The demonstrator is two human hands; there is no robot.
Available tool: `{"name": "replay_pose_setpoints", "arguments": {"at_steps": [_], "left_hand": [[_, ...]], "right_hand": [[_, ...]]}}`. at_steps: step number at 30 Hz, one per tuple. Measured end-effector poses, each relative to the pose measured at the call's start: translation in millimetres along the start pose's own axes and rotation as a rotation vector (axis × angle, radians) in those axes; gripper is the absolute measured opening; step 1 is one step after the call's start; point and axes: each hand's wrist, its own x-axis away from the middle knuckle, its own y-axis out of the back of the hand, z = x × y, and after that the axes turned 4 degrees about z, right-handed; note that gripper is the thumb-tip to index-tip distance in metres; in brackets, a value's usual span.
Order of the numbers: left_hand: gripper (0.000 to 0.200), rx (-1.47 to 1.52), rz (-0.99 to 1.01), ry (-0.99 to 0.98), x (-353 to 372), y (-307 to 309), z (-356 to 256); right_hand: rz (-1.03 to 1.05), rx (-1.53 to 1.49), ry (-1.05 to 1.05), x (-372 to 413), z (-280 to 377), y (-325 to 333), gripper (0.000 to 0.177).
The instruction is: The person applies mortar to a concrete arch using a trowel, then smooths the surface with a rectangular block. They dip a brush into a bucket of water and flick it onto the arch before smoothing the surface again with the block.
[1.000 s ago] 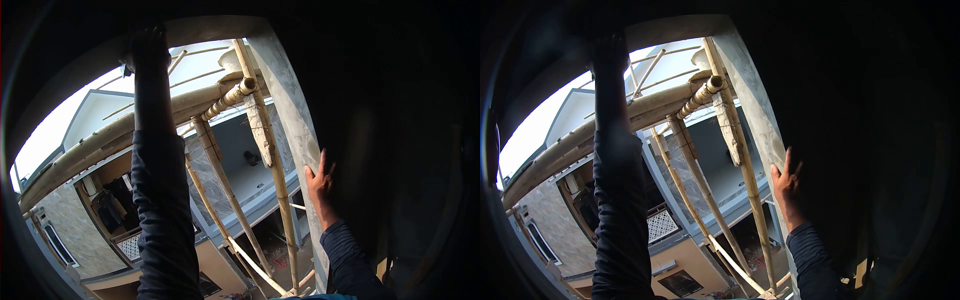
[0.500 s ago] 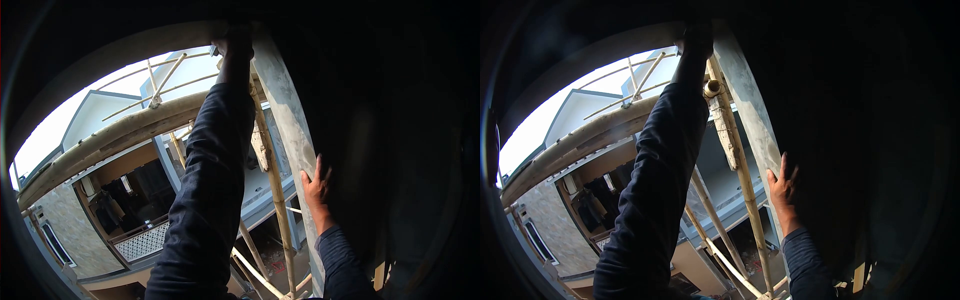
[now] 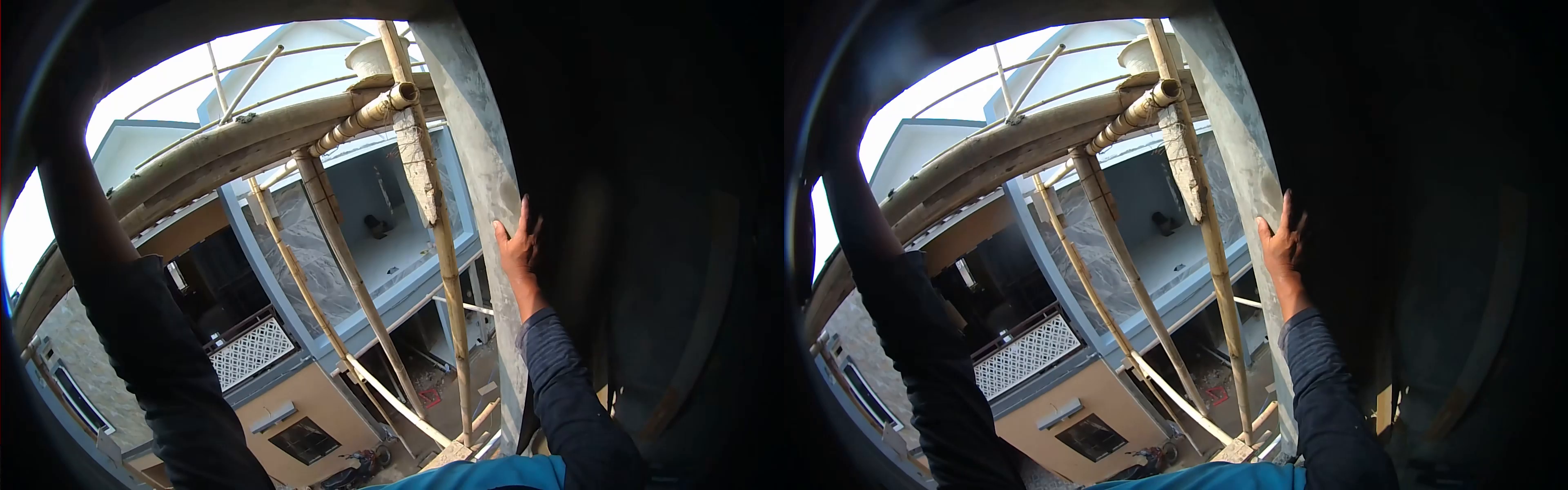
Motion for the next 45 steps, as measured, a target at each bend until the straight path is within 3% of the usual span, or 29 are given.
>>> {"name": "replay_pose_setpoints", "arguments": {"at_steps": [2,4,5,7,9,10,11,12,14,16,17,19,21,23,28,32,35,37,39,40,43,44,45], "left_hand": [[0.037,-0.172,-0.18,-0.411,32,-2,-46],[0.035,-0.131,-0.166,-0.407,74,35,-100],[0.045,-0.276,-0.07,-0.392,103,71,-128],[0.059,-0.577,-0.151,-0.449,180,123,-144],[0.07,-0.536,-0.137,-0.286,279,137,-89],[0.078,-0.344,-0.1,-0.063,323,153,-69],[0.079,-0.475,-0.52,0.052,387,186,-58],[0.074,-0.571,-0.652,0.096,437,203,-22],[0.064,-0.648,-0.728,0.368,506,182,32],[0.063,-0.785,-0.744,0.691,594,184,65],[0.063,-0.867,-0.702,0.884,620,176,75],[0.056,-0.572,-0.947,1.001,635,145,94],[0.048,-0.457,-1.063,1.046,647,129,112],[0.053,-0.373,-1.128,0.993,651,113,125],[0.05,-0.256,-1.131,1.165,647,96,121],[0.036,-0.5,-0.946,1.101,666,98,124],[0.036,-0.45,-0.768,1.105,662,97,117],[0.043,-0.417,-0.673,1.124,641,97,111],[0.051,-0.71,-0.34,1.1,626,118,109],[0.055,-0.741,-0.284,1.071,609,126,107],[0.06,-0.77,-0.209,0.974,575,175,124],[0.062,-0.772,-0.231,0.932,561,190,134],[0.064,-0.702,-0.271,1.073,539,197,141]], "right_hand": [[0.007,-0.019,-0.002,-3,1,1,0.084],[0.048,-0.052,-0.01,-1,5,5,0.087],[0.04,-0.035,-0.004,-1,12,14,0.087],[-0.145,-0.097,0.147,11,38,41,0.089],[-0.192,-0.11,0.332,41,69,62,0.084],[-0.08,-0.214,0.405,64,82,72,0.081],[0.129,-0.394,0.372,92,95,83,0.079],[0.395,-0.658,0.289,124,102,89,0.079],[0.924,-0.77,0.172,172,114,116,0.084],[1.177,-0.589,0.375,207,121,129,0.091],[1.144,-0.476,0.504,231,114,128,0.09],[0.963,-0.275,0.726,270,103,134,0.079],[0.948,-0.269,0.778,297,89,141,0.073],[0.939,-0.165,0.735,314,82,147,0.068],[0.906,-0.038,0.658,312,77,156,0.073],[0.93,0.06,0.56,310,71,159,0.087],[1.0,0.071,0.383,308,72,159,0.101],[0.998,-0.081,0.201,309,65,155,0.105],[0.794,-0.092,0.245,296,52,149,0.107],[0.701,-0.079,0.204,280,52,149,0.107],[0.354,-0.149,0.045,227,30,138,0.101],[0.241,-0.048,-0.078,206,23,136,0.101],[0.076,0.063,0.012,181,-3,127,0.101]]}}
